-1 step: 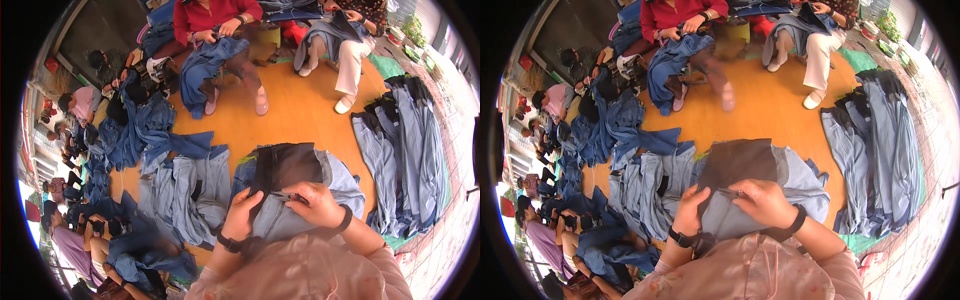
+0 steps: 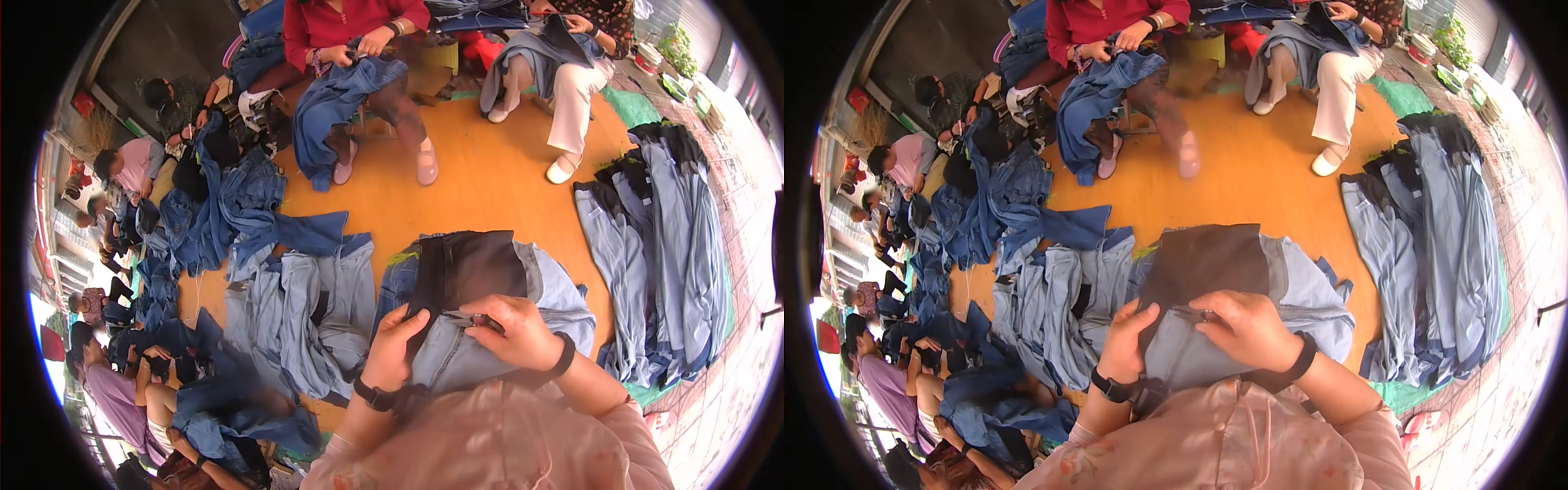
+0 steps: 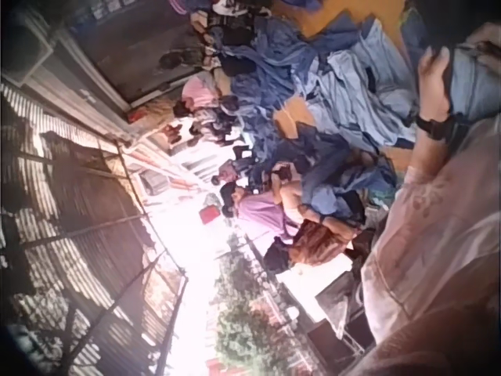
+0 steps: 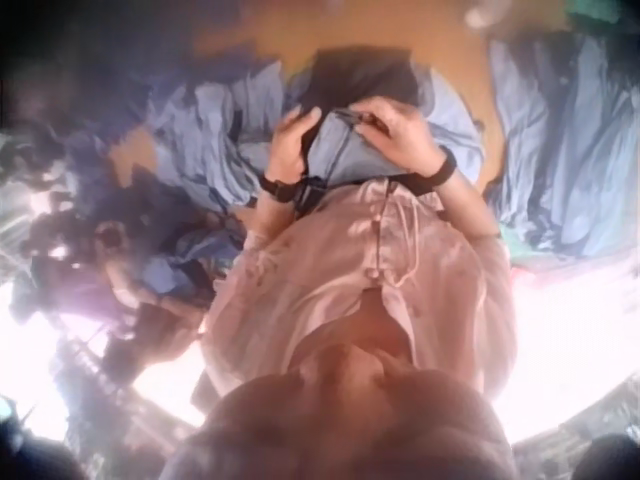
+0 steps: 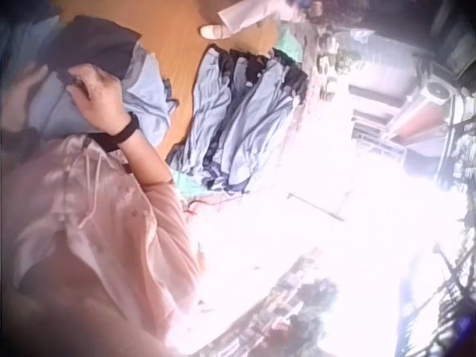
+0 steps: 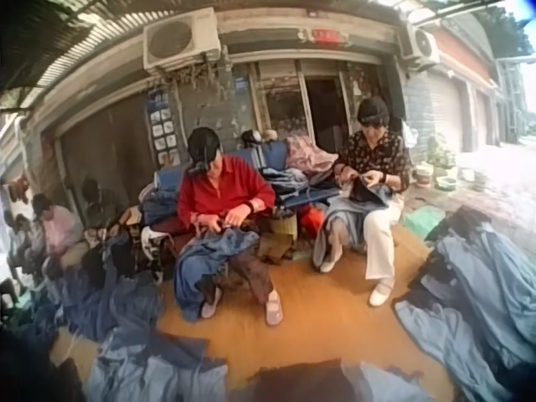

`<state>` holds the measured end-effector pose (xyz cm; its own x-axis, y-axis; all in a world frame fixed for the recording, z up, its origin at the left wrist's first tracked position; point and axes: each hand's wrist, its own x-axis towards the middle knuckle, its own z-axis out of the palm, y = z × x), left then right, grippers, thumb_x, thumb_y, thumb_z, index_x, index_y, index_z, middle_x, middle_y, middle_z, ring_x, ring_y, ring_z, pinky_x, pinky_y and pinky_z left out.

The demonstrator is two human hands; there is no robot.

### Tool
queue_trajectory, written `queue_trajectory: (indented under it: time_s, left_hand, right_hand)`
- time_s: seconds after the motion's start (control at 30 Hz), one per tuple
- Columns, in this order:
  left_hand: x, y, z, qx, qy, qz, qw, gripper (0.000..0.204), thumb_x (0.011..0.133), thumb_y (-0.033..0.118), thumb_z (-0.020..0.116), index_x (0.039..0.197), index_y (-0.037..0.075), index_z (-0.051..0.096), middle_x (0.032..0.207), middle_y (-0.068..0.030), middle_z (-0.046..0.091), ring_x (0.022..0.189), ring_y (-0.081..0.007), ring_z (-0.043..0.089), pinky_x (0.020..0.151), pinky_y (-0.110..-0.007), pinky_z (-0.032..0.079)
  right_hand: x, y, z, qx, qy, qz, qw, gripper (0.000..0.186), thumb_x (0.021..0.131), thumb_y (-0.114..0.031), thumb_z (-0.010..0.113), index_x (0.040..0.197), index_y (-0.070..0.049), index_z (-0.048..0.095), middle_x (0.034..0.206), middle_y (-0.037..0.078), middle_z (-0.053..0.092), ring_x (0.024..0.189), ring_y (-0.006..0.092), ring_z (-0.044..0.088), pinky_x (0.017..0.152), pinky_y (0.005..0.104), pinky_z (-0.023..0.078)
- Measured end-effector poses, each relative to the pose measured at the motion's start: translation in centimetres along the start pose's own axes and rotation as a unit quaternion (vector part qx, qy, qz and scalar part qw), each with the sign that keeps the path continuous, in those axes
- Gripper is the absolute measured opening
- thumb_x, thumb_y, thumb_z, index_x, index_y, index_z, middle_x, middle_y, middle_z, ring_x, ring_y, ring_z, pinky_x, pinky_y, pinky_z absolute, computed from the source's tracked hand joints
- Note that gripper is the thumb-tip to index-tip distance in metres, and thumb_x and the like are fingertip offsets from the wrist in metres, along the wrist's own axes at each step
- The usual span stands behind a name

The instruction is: Cutting loose threads from blue denim garments using small scissors.

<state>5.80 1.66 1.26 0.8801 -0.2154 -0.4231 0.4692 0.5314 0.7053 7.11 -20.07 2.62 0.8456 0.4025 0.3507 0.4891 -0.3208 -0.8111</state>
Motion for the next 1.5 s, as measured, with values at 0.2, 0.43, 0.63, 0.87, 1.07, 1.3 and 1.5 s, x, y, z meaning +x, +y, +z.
queue_trajectory:
  time_s: [0.2,0.43,0.63,0.87,1.07,1.3,1.5]
  left_hand:
    - [0.3,0.0,0.5,-0.038,-0.003,0.004,0.999,0.017,0.090,0.010,0.062,0.106,0.004,0.067,0.099,-0.0039,0.069,0.086,-0.0121,0.064,0.079,-0.026,0.050]
    - [0.6,-0.8,-0.1,-0.051,0.005,0.003,0.999,0.015,0.089,0.011,0.064,0.103,0.004,0.067,0.098,-0.0029,0.069,0.087,-0.0123,0.064,0.079,-0.026,0.049]
    - [0.4,-0.5,0.3,-0.052,-0.007,-0.006,0.999,0.016,0.088,0.012,0.064,0.102,0.003,0.066,0.097,-0.0042,0.068,0.088,-0.0136,0.064,0.080,-0.026,0.049]
    - [0.5,-0.8,0.0,-0.052,0.001,-0.007,0.999,0.019,0.088,0.013,0.065,0.104,0.002,0.064,0.098,-0.0050,0.068,0.088,-0.0141,0.064,0.081,-0.027,0.049]
    - [0.6,-0.6,0.0,-0.061,-0.023,-0.014,0.998,0.027,0.089,0.013,0.063,0.113,0.000,0.063,0.104,-0.0053,0.068,0.093,-0.0141,0.064,0.086,-0.026,0.048]
    - [0.7,-1.0,-0.7,-0.048,-0.011,-0.008,0.999,0.026,0.090,0.014,0.063,0.112,0.001,0.065,0.104,-0.0042,0.068,0.093,-0.0133,0.064,0.086,-0.027,0.047]
    - [0.7,-0.9,-0.4,-0.026,0.001,0.001,1.000,0.022,0.090,0.013,0.063,0.109,0.003,0.067,0.102,-0.0034,0.069,0.091,-0.0124,0.063,0.084,-0.026,0.047]
  right_hand:
    - [0.7,-0.1,0.2,-0.006,0.004,-0.003,1.000,0.031,0.074,-0.003,0.075,0.102,-0.006,0.063,0.083,0.009,0.064,0.069,0.0220,0.065,0.059,0.0320,0.051]
    - [0.4,-0.3,0.4,-0.005,0.002,0.011,1.000,0.030,0.075,-0.003,0.073,0.102,-0.006,0.062,0.086,0.010,0.065,0.071,0.0249,0.066,0.061,0.0342,0.052]
    - [0.6,-0.2,0.8,0.006,0.003,0.000,1.000,0.030,0.075,-0.003,0.073,0.102,-0.006,0.063,0.087,0.012,0.066,0.072,0.0264,0.066,0.062,0.0351,0.052]
    - [0.7,0.1,1.4,-0.011,0.036,-0.063,0.997,0.032,0.074,0.000,0.074,0.104,-0.005,0.065,0.081,0.011,0.064,0.067,0.0250,0.063,0.058,0.0334,0.048]
    - [0.2,-0.3,1.4,0.065,0.089,0.088,0.990,0.024,0.079,0.000,0.071,0.102,-0.003,0.065,0.094,0.010,0.068,0.080,0.0198,0.067,0.070,0.0297,0.053]
    - [-0.6,-0.6,0.6,0.087,0.051,0.116,0.988,0.029,0.079,0.000,0.072,0.107,-0.001,0.064,0.096,0.010,0.068,0.085,0.0190,0.066,0.076,0.0275,0.051]
    - [-0.5,-0.8,1.2,0.096,0.019,0.140,0.985,0.029,0.079,-0.002,0.073,0.107,0.000,0.064,0.099,0.011,0.068,0.089,0.0201,0.067,0.078,0.0292,0.051]
